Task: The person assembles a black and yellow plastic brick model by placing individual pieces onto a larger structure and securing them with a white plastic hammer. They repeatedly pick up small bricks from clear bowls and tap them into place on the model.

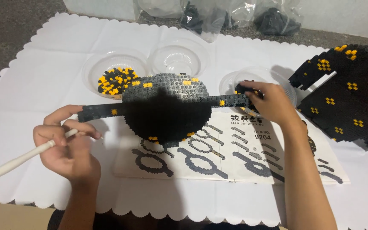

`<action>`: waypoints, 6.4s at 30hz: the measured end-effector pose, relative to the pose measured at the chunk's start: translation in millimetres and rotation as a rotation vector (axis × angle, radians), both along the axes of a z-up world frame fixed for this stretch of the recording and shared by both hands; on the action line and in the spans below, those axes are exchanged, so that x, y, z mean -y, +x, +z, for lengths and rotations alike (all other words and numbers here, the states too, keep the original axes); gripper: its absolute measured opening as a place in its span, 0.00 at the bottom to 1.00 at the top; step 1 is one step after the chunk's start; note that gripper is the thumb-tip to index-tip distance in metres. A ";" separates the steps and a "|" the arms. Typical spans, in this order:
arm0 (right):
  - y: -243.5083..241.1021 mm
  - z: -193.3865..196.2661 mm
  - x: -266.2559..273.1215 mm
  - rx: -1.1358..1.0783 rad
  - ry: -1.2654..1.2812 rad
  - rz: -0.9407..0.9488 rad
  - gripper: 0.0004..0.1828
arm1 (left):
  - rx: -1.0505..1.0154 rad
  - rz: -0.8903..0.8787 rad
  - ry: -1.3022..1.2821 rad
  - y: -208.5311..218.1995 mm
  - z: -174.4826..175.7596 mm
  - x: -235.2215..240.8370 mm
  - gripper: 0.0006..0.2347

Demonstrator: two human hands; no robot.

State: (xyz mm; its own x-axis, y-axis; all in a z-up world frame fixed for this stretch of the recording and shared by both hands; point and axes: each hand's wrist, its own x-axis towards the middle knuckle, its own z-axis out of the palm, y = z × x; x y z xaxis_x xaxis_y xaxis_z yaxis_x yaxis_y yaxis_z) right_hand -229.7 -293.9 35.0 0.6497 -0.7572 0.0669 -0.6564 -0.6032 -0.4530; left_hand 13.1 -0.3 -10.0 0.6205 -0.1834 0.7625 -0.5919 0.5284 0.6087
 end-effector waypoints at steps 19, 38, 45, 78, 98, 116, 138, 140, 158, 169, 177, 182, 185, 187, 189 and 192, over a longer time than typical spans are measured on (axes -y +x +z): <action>-1.7 -15.7 5.9 0.314 -0.230 -0.071 0.10 | -0.203 0.505 1.493 40.3 7.3 -55.6 0.20; -10.5 16.1 -37.7 1.180 0.588 0.014 0.12 | 0.618 0.286 0.581 -30.4 31.5 -52.1 0.07; -20.8 5.4 -34.6 1.216 0.559 0.132 0.16 | 0.840 0.080 0.374 -107.2 108.1 -3.7 0.06; -10.6 63.5 -100.6 0.745 -0.374 0.355 0.05 | 1.187 -0.019 0.948 -81.7 134.9 99.4 0.11; -5.4 41.1 -109.4 0.874 -0.441 0.190 0.12 | 1.296 0.039 0.980 -85.0 131.7 96.6 0.09; -7.3 30.6 -109.9 1.001 -0.200 0.102 0.13 | 1.302 0.063 0.950 -85.0 132.3 93.5 0.08; -9.3 38.6 -113.1 0.881 -0.422 0.222 0.12 | 1.337 0.139 0.973 -90.9 131.1 93.0 0.09; -10.4 41.5 -114.8 0.841 -0.457 0.234 0.11 | 1.330 0.152 0.961 -91.8 129.8 94.0 0.09; -11.6 46.5 -121.0 0.574 -0.757 0.330 0.11 | 1.341 0.222 0.903 -95.1 126.1 98.3 0.07; 3.9 -0.9 -99.0 1.008 0.050 0.197 0.20 | 1.291 0.115 0.958 -81.8 131.5 87.3 0.11; 6.1 9.8 -106.0 1.049 0.093 0.298 0.15 | 0.532 0.523 0.430 -23.1 73.2 -38.8 0.01; 5.8 12.2 -109.9 1.050 0.126 0.286 0.14 | 0.469 0.523 0.998 43.8 -1.9 -84.3 0.16; 6.4 13.0 -110.9 1.061 0.129 0.293 0.12 | 0.485 0.443 1.243 57.5 -21.7 -91.8 0.21; 7.0 13.2 -110.5 1.065 0.104 0.297 0.11 | 0.458 0.438 1.278 60.7 -25.2 -94.4 0.19; 7.1 12.4 -110.0 1.071 0.127 0.287 0.11 | 0.548 0.440 1.394 62.8 -26.7 -99.3 0.12; 8.4 12.2 -109.7 1.083 0.109 0.292 0.11 | 0.470 0.430 1.705 52.8 -5.8 -127.9 0.32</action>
